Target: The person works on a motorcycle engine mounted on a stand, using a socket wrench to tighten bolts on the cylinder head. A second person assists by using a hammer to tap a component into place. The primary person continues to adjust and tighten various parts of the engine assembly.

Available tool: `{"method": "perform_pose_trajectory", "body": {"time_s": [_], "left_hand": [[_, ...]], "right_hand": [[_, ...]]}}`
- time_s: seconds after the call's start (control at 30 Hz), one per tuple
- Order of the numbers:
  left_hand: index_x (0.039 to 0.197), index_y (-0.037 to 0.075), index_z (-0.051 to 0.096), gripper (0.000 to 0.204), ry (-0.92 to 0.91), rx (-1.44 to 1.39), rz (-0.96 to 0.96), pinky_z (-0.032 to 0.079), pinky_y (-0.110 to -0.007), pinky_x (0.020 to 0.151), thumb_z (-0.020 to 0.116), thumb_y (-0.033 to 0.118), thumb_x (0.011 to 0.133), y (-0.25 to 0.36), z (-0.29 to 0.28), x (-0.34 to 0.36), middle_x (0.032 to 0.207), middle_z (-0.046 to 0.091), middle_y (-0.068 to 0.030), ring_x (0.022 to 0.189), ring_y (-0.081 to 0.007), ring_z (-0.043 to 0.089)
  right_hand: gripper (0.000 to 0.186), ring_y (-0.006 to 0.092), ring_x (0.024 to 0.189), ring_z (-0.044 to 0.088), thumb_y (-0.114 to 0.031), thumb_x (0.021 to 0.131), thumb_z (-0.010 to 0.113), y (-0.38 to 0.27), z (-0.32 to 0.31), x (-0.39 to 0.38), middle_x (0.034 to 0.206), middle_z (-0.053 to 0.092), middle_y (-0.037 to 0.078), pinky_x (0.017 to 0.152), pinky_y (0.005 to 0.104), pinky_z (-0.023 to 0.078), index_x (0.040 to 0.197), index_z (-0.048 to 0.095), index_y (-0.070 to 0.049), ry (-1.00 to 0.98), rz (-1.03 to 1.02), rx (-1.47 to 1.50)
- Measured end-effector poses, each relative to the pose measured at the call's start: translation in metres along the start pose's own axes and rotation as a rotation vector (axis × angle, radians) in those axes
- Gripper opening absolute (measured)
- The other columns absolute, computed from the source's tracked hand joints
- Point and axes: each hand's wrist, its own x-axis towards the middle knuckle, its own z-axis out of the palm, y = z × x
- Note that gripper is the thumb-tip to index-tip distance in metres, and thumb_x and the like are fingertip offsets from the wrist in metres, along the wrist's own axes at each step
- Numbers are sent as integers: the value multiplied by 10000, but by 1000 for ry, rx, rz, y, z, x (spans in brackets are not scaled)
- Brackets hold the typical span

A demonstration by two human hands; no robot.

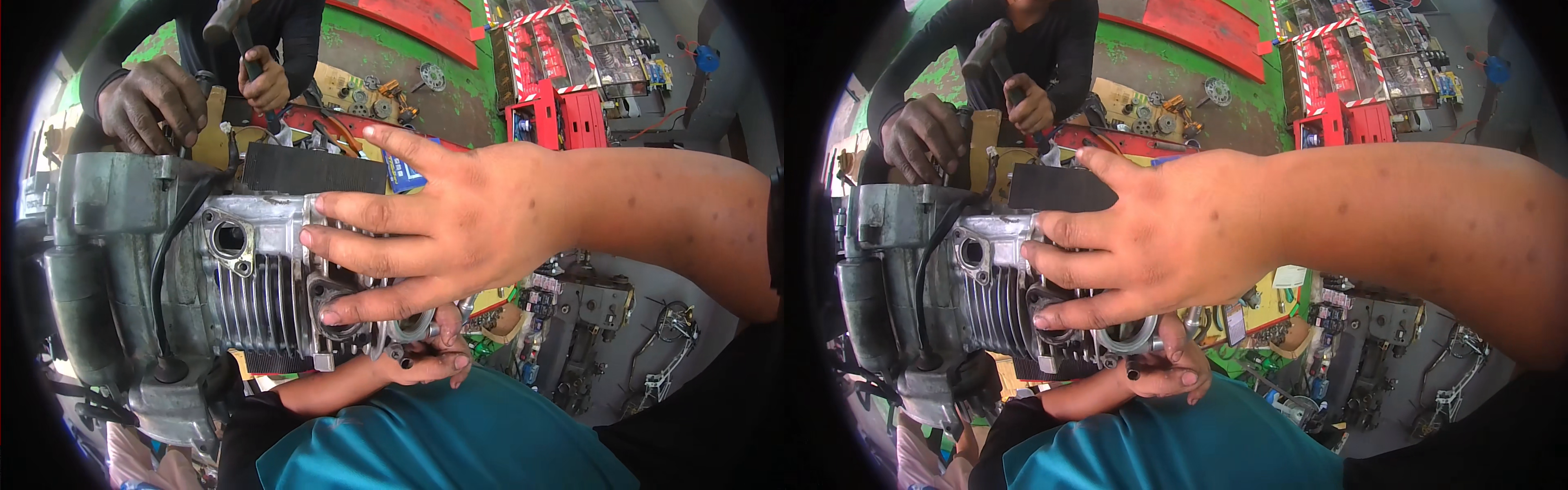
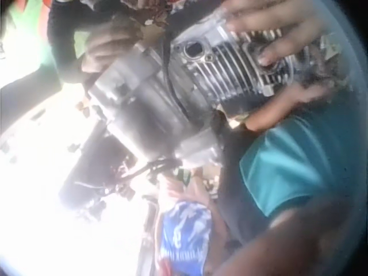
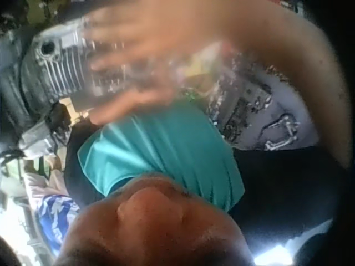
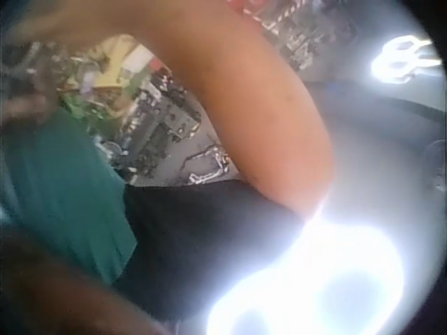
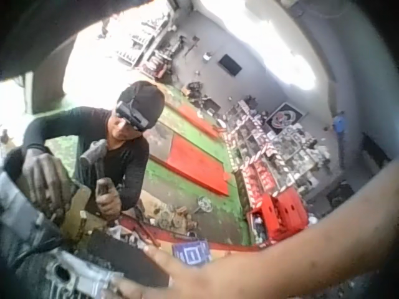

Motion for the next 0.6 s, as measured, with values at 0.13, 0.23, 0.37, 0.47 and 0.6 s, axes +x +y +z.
{"method": "perform_pose_trajectory", "body": {"time_s": [0.13,0.23,0.37,0.47,0.6], "left_hand": [[1064,88,390,225,-17,66,-28,496,-303,559,580,-8,990,1,-9,-3,706,600,-74,636,-181,609],[1062,87,414,229,-37,115,-35,501,-296,556,603,-11,977,-1,-11,-2,716,623,-84,640,-178,617],[1053,96,425,257,9,-94,-16,518,-295,569,597,-67,953,-3,-6,-5,720,604,-72,655,-179,629],[1223,138,356,412,-84,52,70,520,-421,550,479,-132,937,-2,-9,0,577,471,-87,542,-282,585],[1054,95,416,291,28,-6,76,545,-308,592,577,-116,936,-3,-5,1,707,520,-28,664,-178,636]], "right_hand": [[678,291,1356,498,-468,866,627,1,8,2,1452,524,122,982,658,488,1476,469,-217,62,1,-81],[686,289,1352,500,-471,847,637,-1,11,1,1428,542,118,975,658,494,1466,476,-222,98,8,-82],[750,316,1363,488,-418,807,686,5,21,0,1466,499,139,961,654,500,1492,447,-227,102,-21,-6],[825,344,1375,474,-349,770,725,12,21,-4,1504,451,156,948,646,502,1523,409,-232,72,-55,104],[891,368,1373,470,-296,727,754,14,16,-3,1509,439,166,929,638,506,1539,391,-242,33,-65,148]]}}
